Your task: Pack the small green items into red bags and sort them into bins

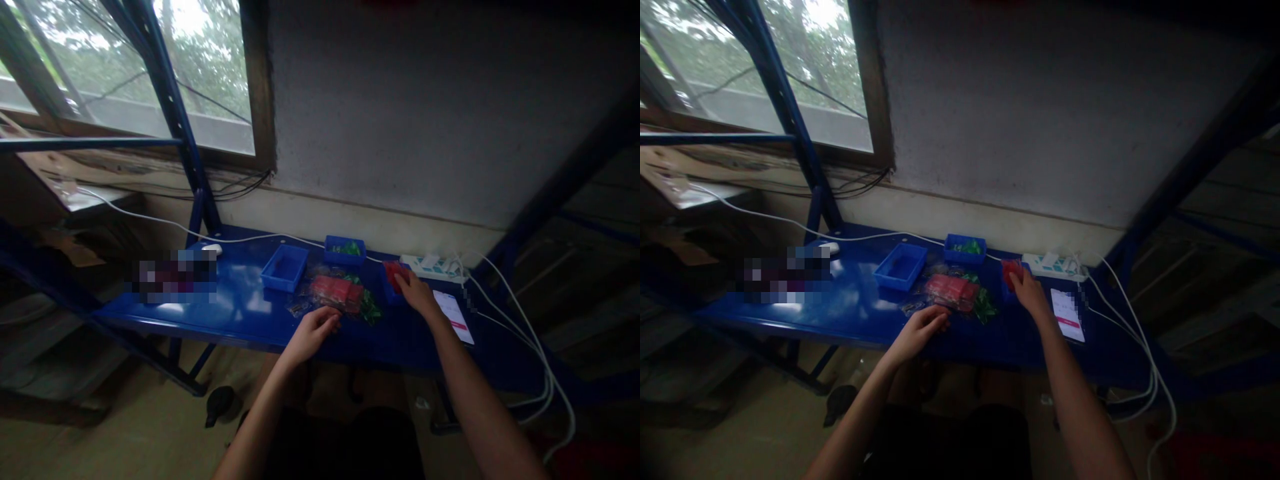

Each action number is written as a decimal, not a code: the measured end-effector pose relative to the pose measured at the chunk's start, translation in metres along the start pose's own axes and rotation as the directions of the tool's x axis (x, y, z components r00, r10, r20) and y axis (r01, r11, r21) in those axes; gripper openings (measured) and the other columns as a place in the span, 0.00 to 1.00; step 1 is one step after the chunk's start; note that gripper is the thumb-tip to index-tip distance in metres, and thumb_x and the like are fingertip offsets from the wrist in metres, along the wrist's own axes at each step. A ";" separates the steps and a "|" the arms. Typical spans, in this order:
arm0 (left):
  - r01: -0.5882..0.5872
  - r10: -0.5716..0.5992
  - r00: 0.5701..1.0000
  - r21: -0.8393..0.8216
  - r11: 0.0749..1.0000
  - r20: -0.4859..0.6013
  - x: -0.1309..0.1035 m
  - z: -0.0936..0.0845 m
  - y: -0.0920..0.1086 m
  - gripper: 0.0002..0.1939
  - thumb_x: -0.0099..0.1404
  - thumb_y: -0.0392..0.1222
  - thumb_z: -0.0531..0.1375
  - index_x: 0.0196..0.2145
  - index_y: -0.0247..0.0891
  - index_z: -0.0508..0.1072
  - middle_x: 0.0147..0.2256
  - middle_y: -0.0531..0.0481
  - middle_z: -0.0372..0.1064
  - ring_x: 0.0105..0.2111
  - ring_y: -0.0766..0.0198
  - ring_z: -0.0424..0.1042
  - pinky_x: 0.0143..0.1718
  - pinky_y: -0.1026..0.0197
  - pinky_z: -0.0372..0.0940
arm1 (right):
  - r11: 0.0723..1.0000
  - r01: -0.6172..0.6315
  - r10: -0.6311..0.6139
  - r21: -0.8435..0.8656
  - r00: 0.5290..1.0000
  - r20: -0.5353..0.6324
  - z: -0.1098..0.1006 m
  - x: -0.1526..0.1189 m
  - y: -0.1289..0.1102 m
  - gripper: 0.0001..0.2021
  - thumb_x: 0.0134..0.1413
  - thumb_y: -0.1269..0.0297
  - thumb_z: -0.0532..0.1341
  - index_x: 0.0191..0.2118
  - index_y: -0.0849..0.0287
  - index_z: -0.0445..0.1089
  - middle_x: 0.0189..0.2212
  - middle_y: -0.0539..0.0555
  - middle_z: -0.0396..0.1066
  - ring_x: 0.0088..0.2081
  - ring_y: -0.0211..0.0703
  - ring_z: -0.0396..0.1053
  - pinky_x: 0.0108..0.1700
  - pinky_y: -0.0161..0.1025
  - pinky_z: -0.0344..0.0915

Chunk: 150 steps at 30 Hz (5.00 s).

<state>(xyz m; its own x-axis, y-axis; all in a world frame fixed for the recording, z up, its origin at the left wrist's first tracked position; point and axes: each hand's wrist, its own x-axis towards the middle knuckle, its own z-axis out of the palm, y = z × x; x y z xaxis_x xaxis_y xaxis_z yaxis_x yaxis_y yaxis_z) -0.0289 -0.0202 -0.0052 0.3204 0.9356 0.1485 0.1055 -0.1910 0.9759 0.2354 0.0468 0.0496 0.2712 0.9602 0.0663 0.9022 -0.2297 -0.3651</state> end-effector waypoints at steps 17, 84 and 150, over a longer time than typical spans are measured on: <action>-0.014 0.014 1.000 -0.002 1.000 -0.019 0.000 0.001 -0.001 0.18 0.62 0.52 0.55 0.37 0.34 0.72 0.28 0.48 0.71 0.28 0.63 0.68 0.30 0.63 0.61 | 1.000 -0.001 -0.001 0.026 0.997 0.074 0.001 0.025 -0.003 0.38 0.53 0.37 0.49 0.54 0.69 0.63 0.46 0.73 0.70 0.48 0.60 0.70 0.47 0.50 0.63; -0.024 0.026 0.999 0.087 0.996 -0.024 0.000 0.000 -0.002 0.17 0.64 0.49 0.54 0.39 0.34 0.74 0.32 0.47 0.73 0.32 0.60 0.70 0.33 0.63 0.63 | 0.823 0.388 -0.216 0.415 0.890 -0.402 0.038 -0.092 -0.024 0.14 0.56 0.58 0.54 0.39 0.60 0.73 0.36 0.59 0.76 0.37 0.49 0.73 0.41 0.42 0.68; -0.040 0.040 0.999 -0.010 0.999 -0.013 0.000 0.001 -0.013 0.21 0.60 0.49 0.59 0.47 0.33 0.67 0.25 0.56 0.62 0.24 0.68 0.60 0.26 0.66 0.56 | 0.358 0.078 -0.347 0.930 0.936 0.055 0.077 -0.106 -0.044 0.10 0.50 0.60 0.60 0.39 0.56 0.69 0.31 0.51 0.72 0.29 0.40 0.68 0.33 0.36 0.65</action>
<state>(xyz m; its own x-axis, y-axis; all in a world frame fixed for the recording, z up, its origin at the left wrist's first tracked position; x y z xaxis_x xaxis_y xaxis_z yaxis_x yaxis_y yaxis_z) -0.0289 -0.0176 -0.0179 0.3117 0.9310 0.1897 0.0833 -0.2256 0.9707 0.1416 -0.0328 -0.0127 -0.0780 0.9874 0.1376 0.0327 0.1405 -0.9895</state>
